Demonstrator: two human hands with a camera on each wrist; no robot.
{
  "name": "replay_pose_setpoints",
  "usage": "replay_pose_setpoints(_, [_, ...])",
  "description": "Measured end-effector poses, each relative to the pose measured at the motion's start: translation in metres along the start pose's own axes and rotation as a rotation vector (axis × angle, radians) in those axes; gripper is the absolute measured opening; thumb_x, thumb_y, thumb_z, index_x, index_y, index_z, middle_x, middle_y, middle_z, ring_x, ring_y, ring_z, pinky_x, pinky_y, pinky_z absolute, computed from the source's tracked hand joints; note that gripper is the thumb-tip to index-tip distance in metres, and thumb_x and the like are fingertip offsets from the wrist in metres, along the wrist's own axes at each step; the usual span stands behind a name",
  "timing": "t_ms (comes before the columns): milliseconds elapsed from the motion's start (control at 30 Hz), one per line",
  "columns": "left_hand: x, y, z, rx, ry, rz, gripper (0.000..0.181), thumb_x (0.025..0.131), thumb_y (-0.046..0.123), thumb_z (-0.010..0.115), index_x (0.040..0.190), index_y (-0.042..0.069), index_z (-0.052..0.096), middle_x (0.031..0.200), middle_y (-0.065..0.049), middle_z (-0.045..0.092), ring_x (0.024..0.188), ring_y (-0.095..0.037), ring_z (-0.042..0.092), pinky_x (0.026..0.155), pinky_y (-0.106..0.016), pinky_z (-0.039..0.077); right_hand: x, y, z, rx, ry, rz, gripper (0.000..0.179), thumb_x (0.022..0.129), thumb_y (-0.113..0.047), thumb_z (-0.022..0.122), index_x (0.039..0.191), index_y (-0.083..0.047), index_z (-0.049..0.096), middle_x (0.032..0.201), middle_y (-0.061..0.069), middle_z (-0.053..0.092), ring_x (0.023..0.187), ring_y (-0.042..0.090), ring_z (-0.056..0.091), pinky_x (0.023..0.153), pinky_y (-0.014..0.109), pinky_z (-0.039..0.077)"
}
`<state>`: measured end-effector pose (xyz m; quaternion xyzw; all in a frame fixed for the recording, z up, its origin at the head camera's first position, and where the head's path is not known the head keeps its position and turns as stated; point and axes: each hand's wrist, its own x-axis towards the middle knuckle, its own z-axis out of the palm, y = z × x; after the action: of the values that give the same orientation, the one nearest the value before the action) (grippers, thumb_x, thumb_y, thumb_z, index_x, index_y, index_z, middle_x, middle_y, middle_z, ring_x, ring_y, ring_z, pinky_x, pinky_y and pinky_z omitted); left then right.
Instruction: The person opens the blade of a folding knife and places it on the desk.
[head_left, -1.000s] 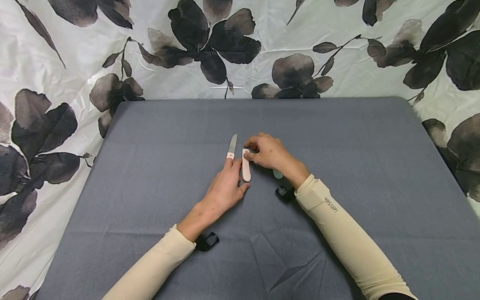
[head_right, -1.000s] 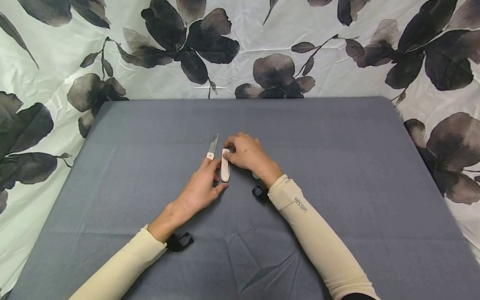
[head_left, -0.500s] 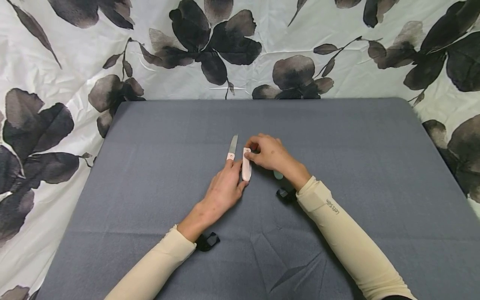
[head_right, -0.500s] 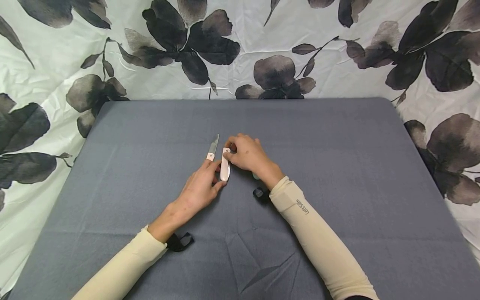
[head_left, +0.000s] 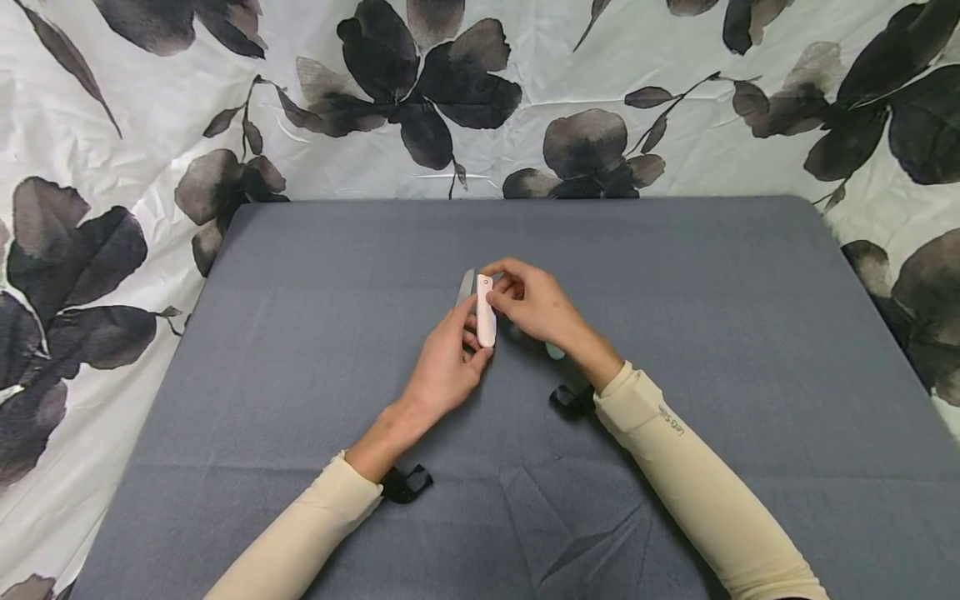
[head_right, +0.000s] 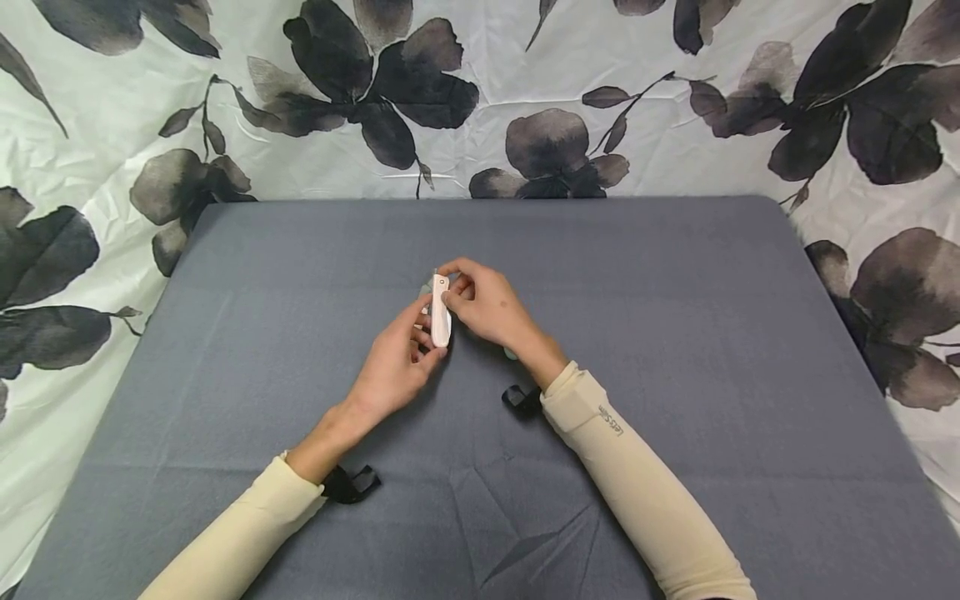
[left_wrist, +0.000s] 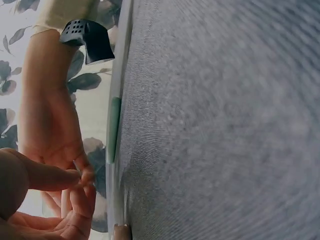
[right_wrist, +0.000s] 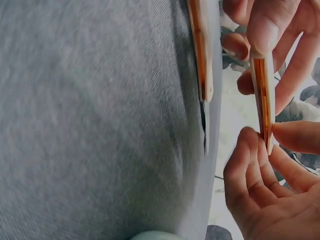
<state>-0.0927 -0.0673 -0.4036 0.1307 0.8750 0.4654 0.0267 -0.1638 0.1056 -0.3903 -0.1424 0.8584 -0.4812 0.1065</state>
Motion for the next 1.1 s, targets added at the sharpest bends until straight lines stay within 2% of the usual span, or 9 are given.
replay_pose_setpoints(100, [0.0002,0.0006,-0.0013,-0.051,0.013,-0.023,0.075,0.091,-0.004,0.074,0.157,0.0,0.038,0.122,-0.016,0.063,0.089,-0.02,0.065,0.07,-0.024,0.055,-0.0002,0.0001,0.0006,0.099,-0.02,0.01,0.037,0.103,-0.008,0.059,0.14,-0.012,0.061,0.103,0.013,0.066,0.086,0.032,0.069,0.074,0.042,0.059])
replay_pose_setpoints(200, [0.0003,0.0003,-0.002,-0.093,0.024,-0.03,0.076,0.09,-0.005,0.074,0.157,0.002,0.039,0.122,-0.015,0.064,0.09,-0.021,0.066,0.073,-0.025,0.057,0.0001,0.0002,0.0006,0.197,-0.044,0.012,0.042,0.101,-0.001,0.058,0.143,-0.007,0.058,0.103,0.016,0.063,0.082,0.027,0.069,0.076,0.047,0.063])
replay_pose_setpoints(367, [0.0009,-0.0007,-0.0031,-0.144,0.029,-0.056,0.078,0.088,-0.006,0.076,0.156,0.004,0.04,0.123,-0.016,0.064,0.093,-0.023,0.07,0.078,-0.027,0.06,-0.0013,0.0014,0.0001,0.296,-0.071,0.011,0.048,0.098,0.004,0.058,0.145,-0.005,0.055,0.103,0.017,0.06,0.077,0.016,0.068,0.073,0.038,0.063])
replay_pose_setpoints(567, [0.0009,-0.0003,-0.003,-0.182,0.025,-0.075,0.077,0.088,-0.003,0.078,0.156,0.004,0.041,0.124,-0.016,0.064,0.095,-0.025,0.07,0.082,-0.03,0.061,-0.0034,0.0039,0.0008,0.348,-0.067,0.016,0.049,0.096,0.005,0.059,0.144,-0.006,0.055,0.103,0.015,0.06,0.078,0.014,0.068,0.073,0.034,0.063])
replay_pose_setpoints(833, [0.0016,-0.003,-0.0024,-0.307,0.035,-0.126,0.063,0.096,0.001,0.068,0.154,0.007,0.044,0.126,-0.017,0.063,0.1,-0.024,0.069,0.083,-0.027,0.06,-0.0042,0.0049,0.0037,0.428,-0.037,0.017,0.048,0.095,0.009,0.059,0.141,-0.002,0.057,0.1,0.012,0.058,0.077,0.011,0.067,0.073,0.031,0.063])
replay_pose_setpoints(933, [0.0025,-0.0026,-0.0039,-0.329,0.045,-0.137,0.063,0.094,-0.001,0.068,0.153,0.009,0.046,0.126,-0.017,0.064,0.1,-0.024,0.069,0.082,-0.025,0.059,-0.0044,0.0047,0.0049,0.447,-0.021,-0.002,0.048,0.094,0.011,0.059,0.14,0.0,0.057,0.099,0.012,0.058,0.076,0.01,0.066,0.071,0.03,0.062])
replay_pose_setpoints(1100, [0.0029,-0.0038,-0.0061,-0.373,0.051,-0.171,0.067,0.091,-0.007,0.068,0.152,0.013,0.049,0.122,-0.017,0.064,0.095,-0.021,0.067,0.079,-0.02,0.055,-0.0054,0.0034,0.0066,0.424,-0.013,-0.021,0.047,0.093,0.01,0.061,0.139,0.001,0.059,0.098,0.014,0.06,0.075,0.01,0.066,0.072,0.035,0.063])
